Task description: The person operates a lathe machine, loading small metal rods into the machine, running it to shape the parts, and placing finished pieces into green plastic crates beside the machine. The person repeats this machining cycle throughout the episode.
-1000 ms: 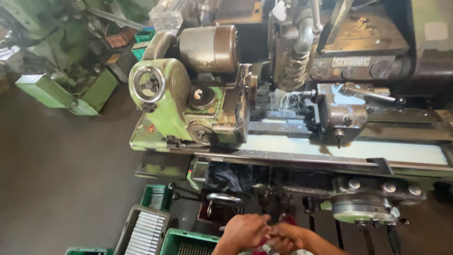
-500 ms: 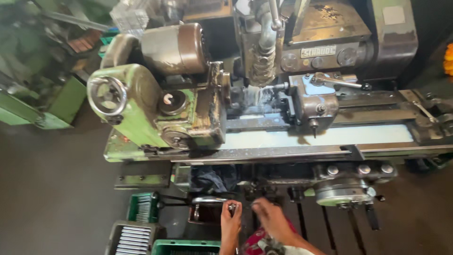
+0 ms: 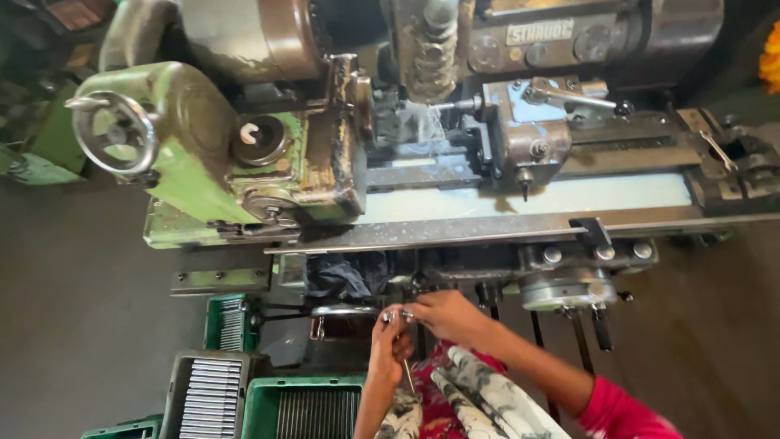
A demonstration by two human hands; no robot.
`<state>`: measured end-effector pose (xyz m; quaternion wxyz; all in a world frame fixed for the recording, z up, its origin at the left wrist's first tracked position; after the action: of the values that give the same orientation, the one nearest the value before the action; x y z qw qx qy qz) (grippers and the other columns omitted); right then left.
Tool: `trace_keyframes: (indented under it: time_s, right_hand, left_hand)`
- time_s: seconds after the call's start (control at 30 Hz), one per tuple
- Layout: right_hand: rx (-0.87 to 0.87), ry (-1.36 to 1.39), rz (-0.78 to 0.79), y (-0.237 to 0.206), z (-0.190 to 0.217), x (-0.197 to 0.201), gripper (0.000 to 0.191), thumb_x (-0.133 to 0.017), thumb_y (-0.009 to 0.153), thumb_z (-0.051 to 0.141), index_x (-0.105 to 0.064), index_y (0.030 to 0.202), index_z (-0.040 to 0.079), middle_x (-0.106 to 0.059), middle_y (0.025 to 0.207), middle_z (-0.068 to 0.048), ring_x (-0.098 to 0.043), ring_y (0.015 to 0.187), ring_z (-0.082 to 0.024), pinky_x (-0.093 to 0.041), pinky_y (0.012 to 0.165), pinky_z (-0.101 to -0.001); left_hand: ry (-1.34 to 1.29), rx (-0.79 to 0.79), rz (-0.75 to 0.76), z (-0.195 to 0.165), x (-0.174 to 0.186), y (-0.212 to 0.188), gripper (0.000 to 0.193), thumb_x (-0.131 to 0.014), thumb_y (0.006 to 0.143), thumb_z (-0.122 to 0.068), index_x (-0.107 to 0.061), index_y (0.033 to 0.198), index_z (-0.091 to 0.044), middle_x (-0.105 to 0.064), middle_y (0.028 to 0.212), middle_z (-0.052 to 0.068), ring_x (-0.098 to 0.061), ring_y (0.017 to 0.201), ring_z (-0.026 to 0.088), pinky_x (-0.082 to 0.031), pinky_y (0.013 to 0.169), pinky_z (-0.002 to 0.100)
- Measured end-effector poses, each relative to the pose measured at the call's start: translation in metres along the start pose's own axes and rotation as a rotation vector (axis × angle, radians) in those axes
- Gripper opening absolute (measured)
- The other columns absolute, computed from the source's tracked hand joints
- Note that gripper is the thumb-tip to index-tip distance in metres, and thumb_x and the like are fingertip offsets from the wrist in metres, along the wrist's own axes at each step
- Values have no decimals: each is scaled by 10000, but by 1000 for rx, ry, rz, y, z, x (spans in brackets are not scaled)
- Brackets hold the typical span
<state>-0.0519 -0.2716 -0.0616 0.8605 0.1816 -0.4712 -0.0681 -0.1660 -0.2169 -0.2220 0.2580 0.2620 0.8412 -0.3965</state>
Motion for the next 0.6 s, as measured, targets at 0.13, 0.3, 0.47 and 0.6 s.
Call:
trace_keyframes:
  time_s: [0.13,0.3,0.47,0.6]
  right_hand:
    - [154,-36,83,-7,-8,32,297,-744,715,113,-660,1000,127,-654,834,-74,-680,746,-329,-541,625,-432]
    - [-20,-31,65,-3,-20,71,241,-743,756,122,-624,965,140,-671,867,-62,-698,760,-319,-539,609,-437]
    - [-175,-159,58,20,-36,117,177,-745,821,126,-594,892,69,-637,835,-106,-659,699,-337,-507,548,-444]
    - [11,-280,-403,31,-28,193,239,-775,735,146,-548,746,71,-545,714,-85,-568,658,-321,-441,612,-438]
  left_hand:
    - [190,66,204,-8,-36,3,227,-713,956,-194,-602,1150,-156,-464,665,-68,-297,443,28,-190,379,213]
    - [495,-12,138,-27,-83,14,259,-773,925,-213,-594,1081,-110,-488,665,-62,-334,454,35,-211,392,228]
    - [438,-51,182,-35,-141,25,258,-779,894,-220,-568,983,-102,-536,656,-40,-325,425,39,-196,364,244]
    - [250,-157,269,-47,-183,40,385,-728,995,-377,-619,875,-28,-390,587,-80,-316,422,39,-203,372,232]
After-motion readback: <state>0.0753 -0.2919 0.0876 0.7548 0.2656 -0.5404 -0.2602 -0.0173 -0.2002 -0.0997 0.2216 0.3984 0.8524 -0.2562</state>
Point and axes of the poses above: each hand's wrist, its own y-axis towards the middle knuckle, its own x-axis out of the back of the hand, z = x × y, the point moved 9 cm from there along y, towards the middle knuckle
